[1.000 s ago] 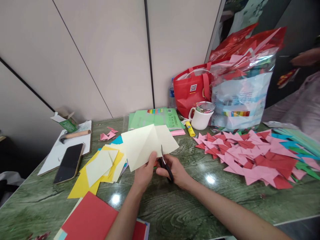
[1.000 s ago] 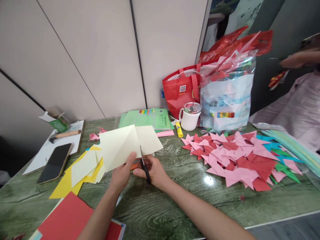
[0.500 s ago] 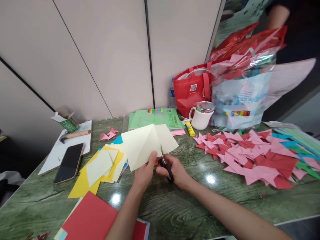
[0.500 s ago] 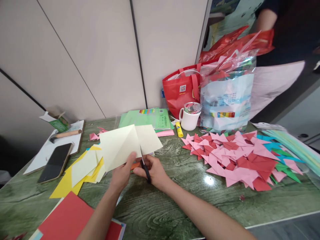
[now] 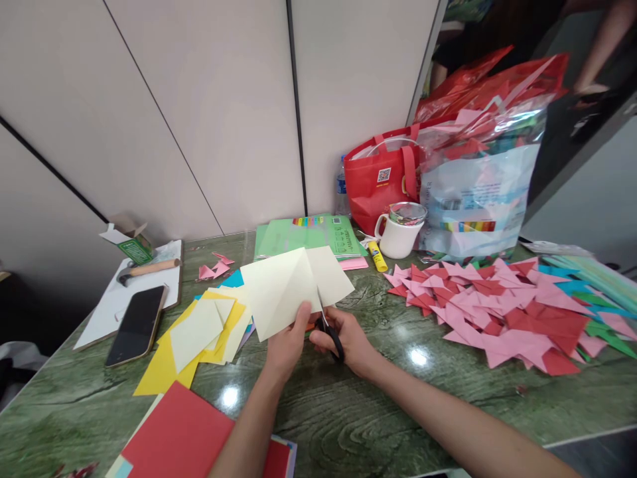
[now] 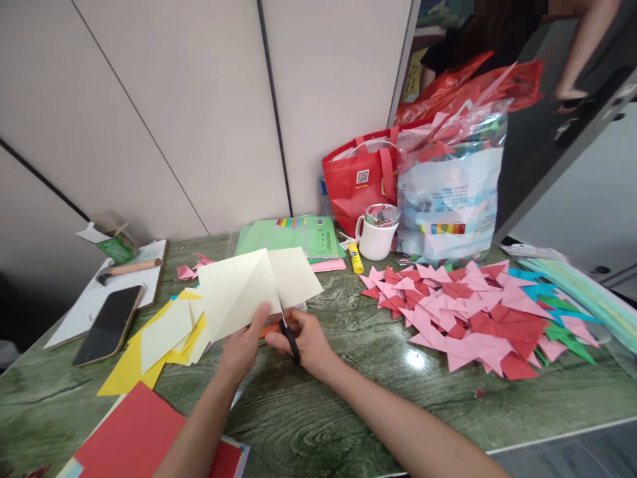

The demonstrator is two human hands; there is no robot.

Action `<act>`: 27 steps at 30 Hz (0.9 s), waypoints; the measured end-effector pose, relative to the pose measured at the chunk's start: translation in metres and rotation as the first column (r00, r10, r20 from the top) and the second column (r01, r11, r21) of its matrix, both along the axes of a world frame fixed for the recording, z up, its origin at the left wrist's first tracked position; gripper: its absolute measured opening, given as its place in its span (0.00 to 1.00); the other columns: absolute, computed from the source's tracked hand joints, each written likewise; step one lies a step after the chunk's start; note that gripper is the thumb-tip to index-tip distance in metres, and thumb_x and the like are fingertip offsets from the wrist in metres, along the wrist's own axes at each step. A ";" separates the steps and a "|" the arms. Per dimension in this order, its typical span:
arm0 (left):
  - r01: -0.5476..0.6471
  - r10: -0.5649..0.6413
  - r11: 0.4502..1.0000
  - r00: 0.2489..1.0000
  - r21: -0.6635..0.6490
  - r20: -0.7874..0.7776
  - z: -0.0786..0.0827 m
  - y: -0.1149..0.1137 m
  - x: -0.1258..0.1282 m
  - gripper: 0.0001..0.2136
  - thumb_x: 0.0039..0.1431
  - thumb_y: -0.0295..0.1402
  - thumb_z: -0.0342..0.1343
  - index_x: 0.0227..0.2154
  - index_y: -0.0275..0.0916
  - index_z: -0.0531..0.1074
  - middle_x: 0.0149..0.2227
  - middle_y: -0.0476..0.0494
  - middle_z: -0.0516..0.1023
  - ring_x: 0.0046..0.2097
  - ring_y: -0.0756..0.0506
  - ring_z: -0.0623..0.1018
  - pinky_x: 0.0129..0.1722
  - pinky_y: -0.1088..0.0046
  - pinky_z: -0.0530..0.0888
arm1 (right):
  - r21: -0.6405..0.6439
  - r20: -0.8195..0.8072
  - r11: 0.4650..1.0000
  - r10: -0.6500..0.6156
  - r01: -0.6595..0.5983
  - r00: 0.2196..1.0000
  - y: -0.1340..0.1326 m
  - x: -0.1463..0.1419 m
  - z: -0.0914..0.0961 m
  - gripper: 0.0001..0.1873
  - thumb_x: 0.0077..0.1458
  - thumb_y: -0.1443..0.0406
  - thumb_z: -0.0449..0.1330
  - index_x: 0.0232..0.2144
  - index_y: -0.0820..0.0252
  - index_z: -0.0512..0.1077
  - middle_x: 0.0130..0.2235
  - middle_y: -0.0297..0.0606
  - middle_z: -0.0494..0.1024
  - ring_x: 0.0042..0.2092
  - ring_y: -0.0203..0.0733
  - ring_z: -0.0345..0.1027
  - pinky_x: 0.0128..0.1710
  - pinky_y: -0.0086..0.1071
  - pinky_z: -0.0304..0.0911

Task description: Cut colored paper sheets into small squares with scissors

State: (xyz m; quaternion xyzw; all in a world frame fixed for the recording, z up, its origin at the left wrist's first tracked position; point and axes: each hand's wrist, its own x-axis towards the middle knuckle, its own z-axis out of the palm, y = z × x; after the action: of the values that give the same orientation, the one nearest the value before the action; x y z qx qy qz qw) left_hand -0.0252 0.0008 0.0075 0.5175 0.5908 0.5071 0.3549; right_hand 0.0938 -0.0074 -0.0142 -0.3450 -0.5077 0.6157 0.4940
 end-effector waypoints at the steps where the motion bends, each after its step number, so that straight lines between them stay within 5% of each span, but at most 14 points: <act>1: 0.002 -0.002 1.000 1.000 0.003 0.004 0.000 0.000 0.000 0.20 0.47 0.43 0.53 0.43 0.39 0.69 0.48 0.44 0.70 0.53 0.45 0.66 0.55 0.69 0.57 | -0.002 -0.006 1.000 0.001 -0.001 1.000 0.000 0.000 -0.001 0.22 0.36 0.55 0.65 0.31 0.63 0.66 0.24 0.31 0.68 0.20 0.29 0.58 0.21 0.26 0.57; 27: -0.008 0.009 1.000 1.000 -0.005 0.025 0.004 -0.001 0.002 0.17 0.47 0.41 0.54 0.41 0.40 0.70 0.46 0.45 0.72 0.54 0.46 0.64 0.56 0.69 0.56 | -0.005 0.032 0.999 -0.054 0.054 0.998 0.001 -0.002 -0.002 0.17 0.38 0.57 0.64 0.26 0.62 0.65 0.18 0.27 0.66 0.15 0.29 0.56 0.15 0.25 0.54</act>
State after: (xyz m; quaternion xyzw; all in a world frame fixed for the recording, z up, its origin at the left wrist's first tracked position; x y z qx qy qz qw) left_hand -0.0228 -0.0007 0.0118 0.5077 0.5897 0.5137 0.3614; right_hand 0.0922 -0.0066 -0.0160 -0.3698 -0.5043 0.5982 0.5012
